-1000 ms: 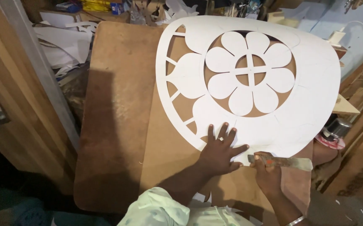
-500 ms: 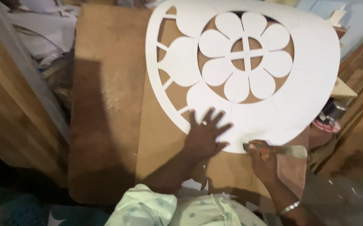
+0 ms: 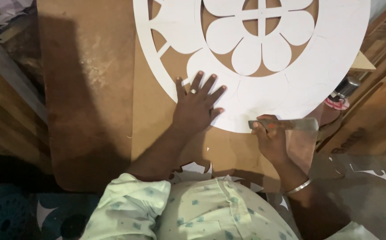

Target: Scraping and finishing the edges of a decorative circular wooden panel.

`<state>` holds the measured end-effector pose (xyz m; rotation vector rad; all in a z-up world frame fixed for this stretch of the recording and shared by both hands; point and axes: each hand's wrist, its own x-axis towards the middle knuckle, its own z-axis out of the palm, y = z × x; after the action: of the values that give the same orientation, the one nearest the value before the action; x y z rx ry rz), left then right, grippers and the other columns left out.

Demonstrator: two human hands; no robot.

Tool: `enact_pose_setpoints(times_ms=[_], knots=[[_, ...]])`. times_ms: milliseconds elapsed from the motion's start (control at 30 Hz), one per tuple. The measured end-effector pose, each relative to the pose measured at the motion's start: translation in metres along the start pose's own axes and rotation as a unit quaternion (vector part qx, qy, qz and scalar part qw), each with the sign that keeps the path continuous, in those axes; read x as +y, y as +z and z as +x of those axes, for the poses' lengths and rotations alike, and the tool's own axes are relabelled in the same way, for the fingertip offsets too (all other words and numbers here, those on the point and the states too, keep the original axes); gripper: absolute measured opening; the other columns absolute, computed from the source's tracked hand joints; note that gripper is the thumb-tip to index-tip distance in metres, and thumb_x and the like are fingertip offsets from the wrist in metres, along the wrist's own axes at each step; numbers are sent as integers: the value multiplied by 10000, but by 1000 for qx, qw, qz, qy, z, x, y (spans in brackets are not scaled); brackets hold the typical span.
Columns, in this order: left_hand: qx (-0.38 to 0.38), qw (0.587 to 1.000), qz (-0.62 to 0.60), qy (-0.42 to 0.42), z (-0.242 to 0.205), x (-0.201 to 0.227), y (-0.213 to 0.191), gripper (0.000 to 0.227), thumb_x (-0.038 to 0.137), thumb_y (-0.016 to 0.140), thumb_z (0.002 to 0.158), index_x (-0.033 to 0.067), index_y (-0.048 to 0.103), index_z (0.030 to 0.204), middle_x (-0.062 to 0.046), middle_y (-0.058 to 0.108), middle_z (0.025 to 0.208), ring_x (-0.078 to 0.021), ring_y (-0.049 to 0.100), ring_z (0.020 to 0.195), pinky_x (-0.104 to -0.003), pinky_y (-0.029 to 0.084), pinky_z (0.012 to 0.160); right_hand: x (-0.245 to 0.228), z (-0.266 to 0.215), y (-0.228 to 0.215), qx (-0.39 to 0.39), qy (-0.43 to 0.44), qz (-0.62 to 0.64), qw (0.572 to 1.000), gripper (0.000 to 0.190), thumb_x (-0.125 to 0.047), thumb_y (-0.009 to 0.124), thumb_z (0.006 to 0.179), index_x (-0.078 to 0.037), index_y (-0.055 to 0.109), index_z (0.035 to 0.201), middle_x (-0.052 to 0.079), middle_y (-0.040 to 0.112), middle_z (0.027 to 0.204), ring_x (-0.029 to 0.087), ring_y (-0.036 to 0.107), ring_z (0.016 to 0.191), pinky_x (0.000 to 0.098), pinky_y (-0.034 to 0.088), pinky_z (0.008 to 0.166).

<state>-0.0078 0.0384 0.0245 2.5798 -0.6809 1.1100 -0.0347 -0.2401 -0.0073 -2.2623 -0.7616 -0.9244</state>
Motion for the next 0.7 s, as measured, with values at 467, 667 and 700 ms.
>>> enact_pose_setpoints(times_ms=[467,667,700], knots=[[-13,1000,10,1,2,-5,-3,541,452,592,1003,284,537,1515,-72,383,1648,-358,240,1544,-817,105,1149,-7,95,25,91,299,259,914,186,-141,649,1007,42,682,1005,56,690,864,115,660,706,269,565,649],[-32,999,14,1,3,-6,-5,549,455,581,1010,277,529,1527,-77,390,1647,-358,236,1546,-819,109,1134,-6,120,37,64,258,206,942,260,-146,587,1041,73,664,924,95,684,776,139,672,654,293,570,624],[-32,999,12,0,3,-6,-4,549,455,581,1010,277,529,1527,-77,390,1647,-358,236,1546,-819,109,1134,-7,120,38,63,258,204,942,260,-146,587,1041,73,664,924,95,684,776,139,672,654,293,570,624]])
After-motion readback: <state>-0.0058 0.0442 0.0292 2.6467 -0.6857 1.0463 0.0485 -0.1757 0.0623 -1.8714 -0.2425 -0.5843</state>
